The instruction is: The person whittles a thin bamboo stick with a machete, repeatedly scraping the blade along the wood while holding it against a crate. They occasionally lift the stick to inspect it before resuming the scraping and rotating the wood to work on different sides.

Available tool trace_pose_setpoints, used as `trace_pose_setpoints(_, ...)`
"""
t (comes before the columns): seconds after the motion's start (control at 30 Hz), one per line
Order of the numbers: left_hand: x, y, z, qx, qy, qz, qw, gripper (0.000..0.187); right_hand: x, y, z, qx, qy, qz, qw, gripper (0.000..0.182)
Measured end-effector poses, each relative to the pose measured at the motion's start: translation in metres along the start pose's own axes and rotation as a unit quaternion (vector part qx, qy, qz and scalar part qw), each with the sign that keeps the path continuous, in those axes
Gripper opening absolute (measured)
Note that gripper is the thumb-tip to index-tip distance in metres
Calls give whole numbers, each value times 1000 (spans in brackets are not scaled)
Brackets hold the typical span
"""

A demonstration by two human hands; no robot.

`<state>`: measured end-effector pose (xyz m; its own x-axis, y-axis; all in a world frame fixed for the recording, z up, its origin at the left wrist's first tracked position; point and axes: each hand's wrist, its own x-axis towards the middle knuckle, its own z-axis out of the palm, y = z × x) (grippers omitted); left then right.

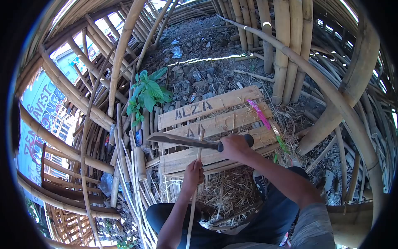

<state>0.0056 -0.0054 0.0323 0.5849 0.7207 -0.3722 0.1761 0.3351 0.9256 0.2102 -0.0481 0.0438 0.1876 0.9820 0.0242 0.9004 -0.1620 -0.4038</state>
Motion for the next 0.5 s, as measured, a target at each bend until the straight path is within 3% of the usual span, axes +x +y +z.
trace_pose_setpoints(0.1,10,-7,-1,-7,-1,7,1000,29,1,-2,14,6,34,8,999,20)
trace_pose_setpoints(0.23,2,-13,-1,62,20,43,997,32,-20,-28,5,-20,-36,-13,999,19)
trace_pose_setpoints(0.3,-5,-8,-1,112,30,43,992,35,3,1,0,-6,11,20,1000,19)
trace_pose_setpoints(0.5,4,13,0,-7,-29,5,1000,30,5,-13,-13,-38,39,68,996,25)
